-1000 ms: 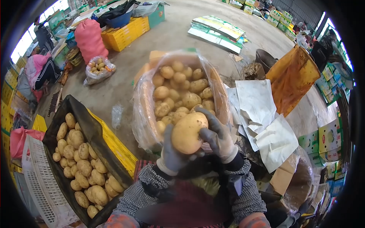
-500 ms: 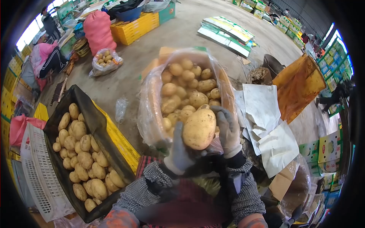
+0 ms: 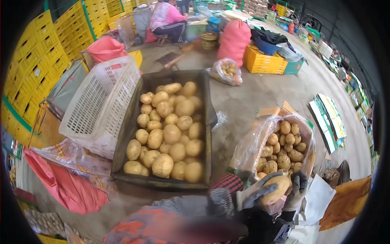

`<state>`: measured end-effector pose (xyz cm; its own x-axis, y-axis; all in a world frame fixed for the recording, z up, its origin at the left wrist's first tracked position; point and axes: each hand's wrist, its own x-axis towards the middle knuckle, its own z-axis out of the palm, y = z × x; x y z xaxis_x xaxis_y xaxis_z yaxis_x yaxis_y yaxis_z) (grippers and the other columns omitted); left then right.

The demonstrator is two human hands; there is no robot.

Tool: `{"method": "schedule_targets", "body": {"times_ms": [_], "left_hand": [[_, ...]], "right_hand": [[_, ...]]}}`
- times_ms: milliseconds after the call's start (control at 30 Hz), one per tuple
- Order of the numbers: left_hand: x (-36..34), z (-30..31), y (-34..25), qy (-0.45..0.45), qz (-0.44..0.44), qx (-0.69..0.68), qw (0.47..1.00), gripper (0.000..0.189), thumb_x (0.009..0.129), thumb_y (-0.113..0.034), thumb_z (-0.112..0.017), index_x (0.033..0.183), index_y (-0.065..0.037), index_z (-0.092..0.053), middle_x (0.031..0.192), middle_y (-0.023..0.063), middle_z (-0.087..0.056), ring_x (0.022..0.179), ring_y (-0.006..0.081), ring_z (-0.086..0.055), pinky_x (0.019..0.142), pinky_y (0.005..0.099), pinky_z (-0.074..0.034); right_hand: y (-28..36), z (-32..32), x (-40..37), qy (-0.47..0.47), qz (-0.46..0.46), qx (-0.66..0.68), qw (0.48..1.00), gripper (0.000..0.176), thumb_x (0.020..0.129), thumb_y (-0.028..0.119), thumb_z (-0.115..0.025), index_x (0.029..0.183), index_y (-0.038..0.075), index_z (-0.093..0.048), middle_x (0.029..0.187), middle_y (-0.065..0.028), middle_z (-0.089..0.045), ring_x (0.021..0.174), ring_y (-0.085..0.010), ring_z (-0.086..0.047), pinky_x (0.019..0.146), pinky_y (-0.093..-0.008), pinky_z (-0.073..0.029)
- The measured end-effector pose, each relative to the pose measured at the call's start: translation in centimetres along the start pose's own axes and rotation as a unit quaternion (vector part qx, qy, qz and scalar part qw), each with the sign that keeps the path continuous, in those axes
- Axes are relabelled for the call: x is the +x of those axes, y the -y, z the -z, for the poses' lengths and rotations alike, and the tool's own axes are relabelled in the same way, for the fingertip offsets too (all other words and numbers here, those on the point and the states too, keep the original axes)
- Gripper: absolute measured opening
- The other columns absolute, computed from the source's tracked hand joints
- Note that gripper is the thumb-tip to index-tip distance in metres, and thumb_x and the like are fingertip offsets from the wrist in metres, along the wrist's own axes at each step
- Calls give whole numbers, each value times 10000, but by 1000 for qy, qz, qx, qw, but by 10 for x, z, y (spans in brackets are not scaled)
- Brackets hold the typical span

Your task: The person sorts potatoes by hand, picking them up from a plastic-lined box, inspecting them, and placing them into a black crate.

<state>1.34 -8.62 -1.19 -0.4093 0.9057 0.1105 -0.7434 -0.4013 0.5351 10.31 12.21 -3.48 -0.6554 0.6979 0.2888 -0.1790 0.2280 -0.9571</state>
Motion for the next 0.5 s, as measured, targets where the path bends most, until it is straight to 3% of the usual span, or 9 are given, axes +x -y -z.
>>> {"method": "schedule_targets", "body": {"times_ms": [67, 133, 200, 267, 300, 367, 400, 433, 500], "left_hand": [[-50, 3, -49, -20, -23, 90, 995, 760, 907, -336, -698, 1512, -81, -315, 1450, 111, -430, 1345, 214, -414, 1126, 343, -350], [-80, 20, -92, -62, -84, 223, 969, 736, 882, -295, -735, 1478, -58, -373, 1426, 112, -461, 1331, 213, -434, 1116, 342, -365], [-111, 30, -148, -116, -137, 453, 873, 663, 854, -238, -770, 1415, -55, -467, 1400, 116, -493, 1310, 223, -467, 1090, 353, -407], [-119, 89, -194, -175, -162, 650, 721, 715, 782, -135, -821, 1403, -19, -485, 1305, 93, -598, 1186, 188, -572, 1006, 345, -492], [-119, 106, -225, -230, -134, 608, 748, 690, 779, -137, -821, 1382, -20, -505, 1295, 93, -605, 1156, 182, -585, 989, 345, -502], [-116, 187, -289, -264, -257, 710, 600, 664, 757, -151, -831, 1347, -36, -550, 1248, 86, -623, 1090, 157, -603, 943, 337, -523], [-113, 200, -320, -310, -262, 788, 462, 631, 765, -246, -810, 1325, -84, -571, 1217, 110, -609, 1100, 242, -592, 919, 397, -510], [-110, 212, -351, -363, -257, 839, 313, 604, 772, -342, -788, 1303, -132, -592, 1186, 135, -595, 1110, 326, -580, 895, 457, -497], [-113, 283, -403, -476, -159, 842, 198, 582, 798, -360, -744, 1340, -244, -568, 1321, 177, -505, 1153, 371, -559, 999, 481, -451]], "right_hand": [[-16, 15, 7, -10, -29, 27, 999, 468, 988, 167, -588, 1421, 34, -469, 1284, -99, -576, 1141, -179, -572, 976, -309, -467], [-21, 32, 11, -3, -42, 42, 998, 491, 989, 193, -588, 1436, 41, -453, 1326, -108, -555, 1199, -201, -549, 1004, -316, -458], [-31, 47, 9, -24, -44, 47, 998, 490, 1008, 258, -564, 1443, 66, -448, 1368, -133, -547, 1222, -216, -538, 1015, -331, -456], [-20, 55, 7, -47, -88, 31, 995, 478, 1017, 300, -553, 1425, 67, -464, 1336, -141, -572, 1193, -215, -559, 997, -329, -472], [-15, 58, 6, -48, -91, 35, 994, 458, 1022, 296, -547, 1413, 69, -480, 1314, -130, -583, 1154, -203, -572, 985, -330, -475], [-7, 64, 6, -51, -97, 40, 993, 420, 1031, 288, -534, 1391, 73, -511, 1270, -107, -607, 1078, -178, -598, 961, -333, -481], [-6, 70, 6, -53, -94, 29, 994, 417, 1031, 290, -533, 1386, 72, -513, 1260, -101, -612, 1063, -174, -602, 953, -326, -484], [-6, 77, 5, -55, -92, 18, 994, 414, 1032, 292, -532, 1382, 72, -514, 1251, -95, -616, 1049, -169, -605, 945, -320, -487], [-1, 79, 3, -81, -102, -7, 991, 415, 1029, 291, -541, 1376, 66, -512, 1212, -94, -633, 1002, -162, -618, 895, -298, -508]]}}
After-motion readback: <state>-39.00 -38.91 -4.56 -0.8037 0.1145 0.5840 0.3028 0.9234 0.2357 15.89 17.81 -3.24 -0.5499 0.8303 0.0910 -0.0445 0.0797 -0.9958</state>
